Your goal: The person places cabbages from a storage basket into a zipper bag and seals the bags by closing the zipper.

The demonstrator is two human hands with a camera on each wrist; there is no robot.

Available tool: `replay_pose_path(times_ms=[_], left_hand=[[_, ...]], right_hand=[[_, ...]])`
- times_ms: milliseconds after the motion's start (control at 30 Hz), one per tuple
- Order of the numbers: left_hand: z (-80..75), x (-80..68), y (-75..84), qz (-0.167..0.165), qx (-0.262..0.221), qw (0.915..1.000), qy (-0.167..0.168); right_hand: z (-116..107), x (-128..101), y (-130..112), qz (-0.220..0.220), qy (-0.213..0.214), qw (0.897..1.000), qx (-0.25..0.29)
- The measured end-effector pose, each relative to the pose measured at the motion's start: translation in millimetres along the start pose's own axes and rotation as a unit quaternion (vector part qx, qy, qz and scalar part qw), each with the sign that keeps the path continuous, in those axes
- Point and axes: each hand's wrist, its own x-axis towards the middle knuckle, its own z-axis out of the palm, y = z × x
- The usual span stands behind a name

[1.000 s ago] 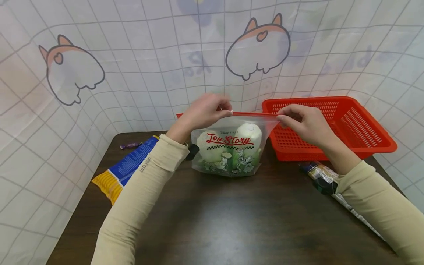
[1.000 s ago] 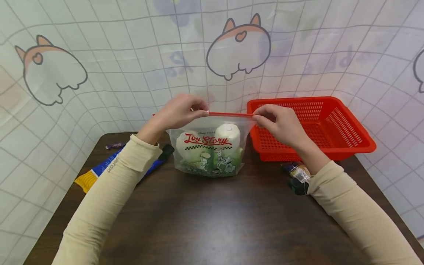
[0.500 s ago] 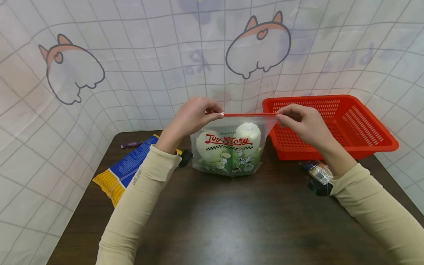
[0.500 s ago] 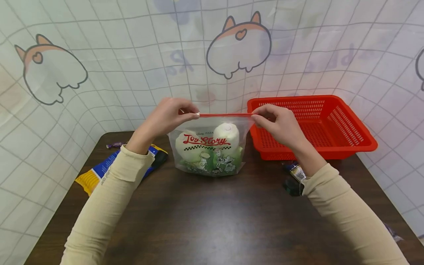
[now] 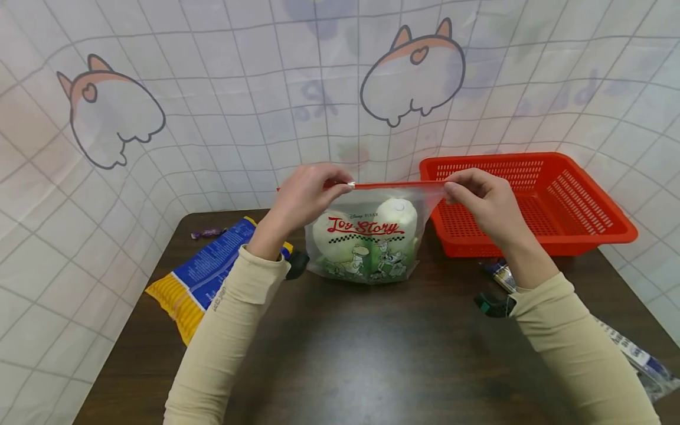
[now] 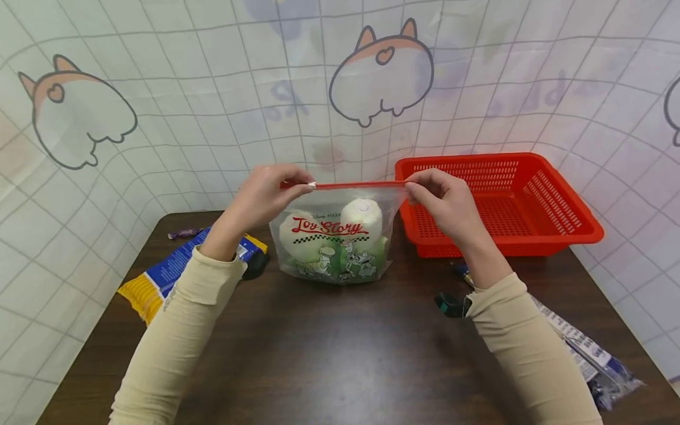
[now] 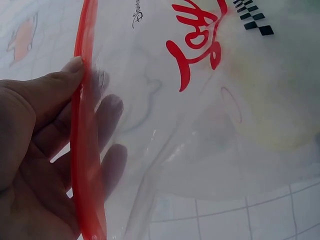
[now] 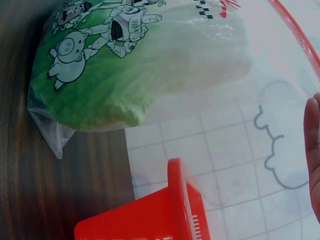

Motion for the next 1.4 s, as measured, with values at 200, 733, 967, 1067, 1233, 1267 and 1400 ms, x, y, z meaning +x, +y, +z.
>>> replay_pose_path(times_ms=[200,733,967,1067,1233,1267,1400], left_hand=[[-2.5,-6.5,-6.8,-0.011,0.008,0.9995,0.029],[-16.9,-28.6,-32.4,-0.012,0.043,0.9961,0.076],[-16.4,-29.6,-35.7,0.005,0.048,0.9957,0.079],[-14.6,-29.3,-36.2,0.011,0.046,0.9951,0.087],[-12.5,-29.7,-38.2,0.014,0.033,0.9942,0.101],[-12.5,-29.8,-38.6,0.015,0.029,0.9942,0.103],[-14.2,-30.2,-40.1,0.021,0.017,0.9940,0.106]], right_hand=[[0,2,0,0.014,0.001,1.000,-0.006],[1,6,1,0.027,0.007,0.999,0.032],[4,8,2,0.028,0.013,0.996,0.087],[3,8,4,0.026,0.015,0.995,0.092],[1,8,4,0.028,0.015,0.996,0.087],[1,8,3,0.028,0.014,0.996,0.082],[0,9,0,0.026,0.010,0.999,0.043]])
